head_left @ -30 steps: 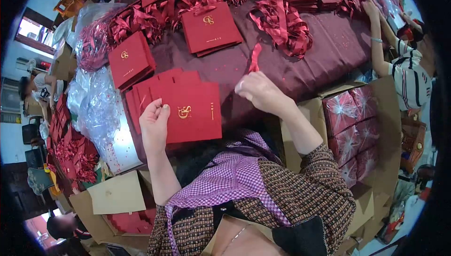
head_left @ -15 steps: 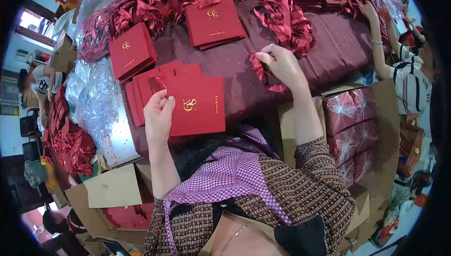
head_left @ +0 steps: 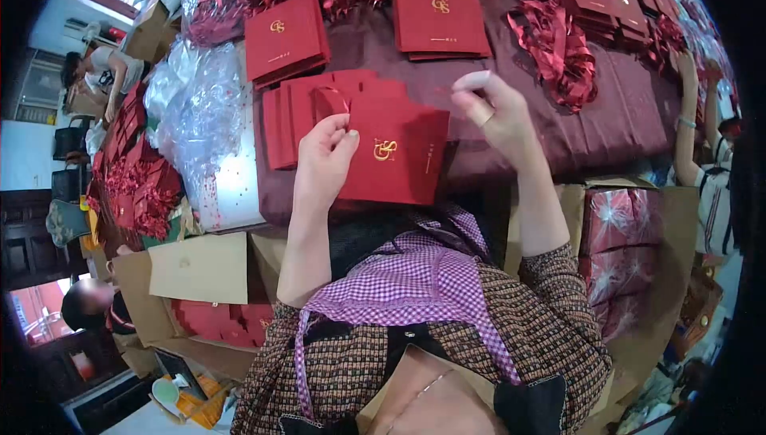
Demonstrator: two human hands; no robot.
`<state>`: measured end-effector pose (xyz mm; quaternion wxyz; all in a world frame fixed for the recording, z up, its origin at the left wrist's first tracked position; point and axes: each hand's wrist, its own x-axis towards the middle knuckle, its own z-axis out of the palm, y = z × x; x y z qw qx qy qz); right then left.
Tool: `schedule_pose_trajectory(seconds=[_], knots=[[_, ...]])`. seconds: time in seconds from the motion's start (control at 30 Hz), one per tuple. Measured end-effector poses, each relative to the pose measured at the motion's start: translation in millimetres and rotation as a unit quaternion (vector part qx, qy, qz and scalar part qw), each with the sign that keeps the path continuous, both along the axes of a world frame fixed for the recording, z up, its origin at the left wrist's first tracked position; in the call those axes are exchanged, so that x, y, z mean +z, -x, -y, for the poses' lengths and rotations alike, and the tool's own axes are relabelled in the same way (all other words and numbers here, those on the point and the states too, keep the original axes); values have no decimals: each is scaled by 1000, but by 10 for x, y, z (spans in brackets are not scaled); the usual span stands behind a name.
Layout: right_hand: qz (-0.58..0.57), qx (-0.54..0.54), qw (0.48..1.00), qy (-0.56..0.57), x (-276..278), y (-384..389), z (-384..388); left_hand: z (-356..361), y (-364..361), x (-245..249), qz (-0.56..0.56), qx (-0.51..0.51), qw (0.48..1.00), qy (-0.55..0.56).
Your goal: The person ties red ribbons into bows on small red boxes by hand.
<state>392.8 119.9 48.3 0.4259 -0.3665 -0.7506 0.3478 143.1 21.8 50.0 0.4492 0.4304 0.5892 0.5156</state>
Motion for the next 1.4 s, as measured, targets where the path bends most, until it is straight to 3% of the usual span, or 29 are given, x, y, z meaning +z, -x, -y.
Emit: schedule_pose_trajectory(seconds=[0.07, 0.1, 0.17, 0.47, 0.7, 0.83, 0.93, 1.0, 1.17, 1.27, 1.4], knots=[[7, 65, 997, -44, 68, 161, 168, -3, -2, -37, 6, -7, 1000, 0], [28, 87, 996, 2, 75, 243, 235, 0, -32, -3, 11, -5, 1000, -6], [7, 107, 991, -86, 41, 427, 299, 15, -39, 1, 15, -3, 1000, -10], [6, 45, 980, -193, -133, 780, 351, 65, -82, 38, -6, 2, 1000, -25], [24, 44, 982, -183, -135, 804, 361, 74, -129, 33, -63, 10, 997, -46], [48, 70, 990, -113, -22, 782, 369, 96, -175, 29, -150, 25, 983, -101], [52, 86, 993, -61, 56, 774, 365, 132, -192, 112, -185, 14, 981, -64], [57, 89, 993, -48, 65, 774, 364, 119, -202, 96, -169, 19, 984, -60], [61, 68, 980, -177, 43, 795, 384, 64, -173, 20, -121, 23, 991, -59], [36, 100, 979, -176, 68, 771, 402, 42, -192, 62, -53, 50, 993, -91], [38, 96, 979, -176, 32, 775, 420, 41, -146, -2, -57, 40, 994, -86]])
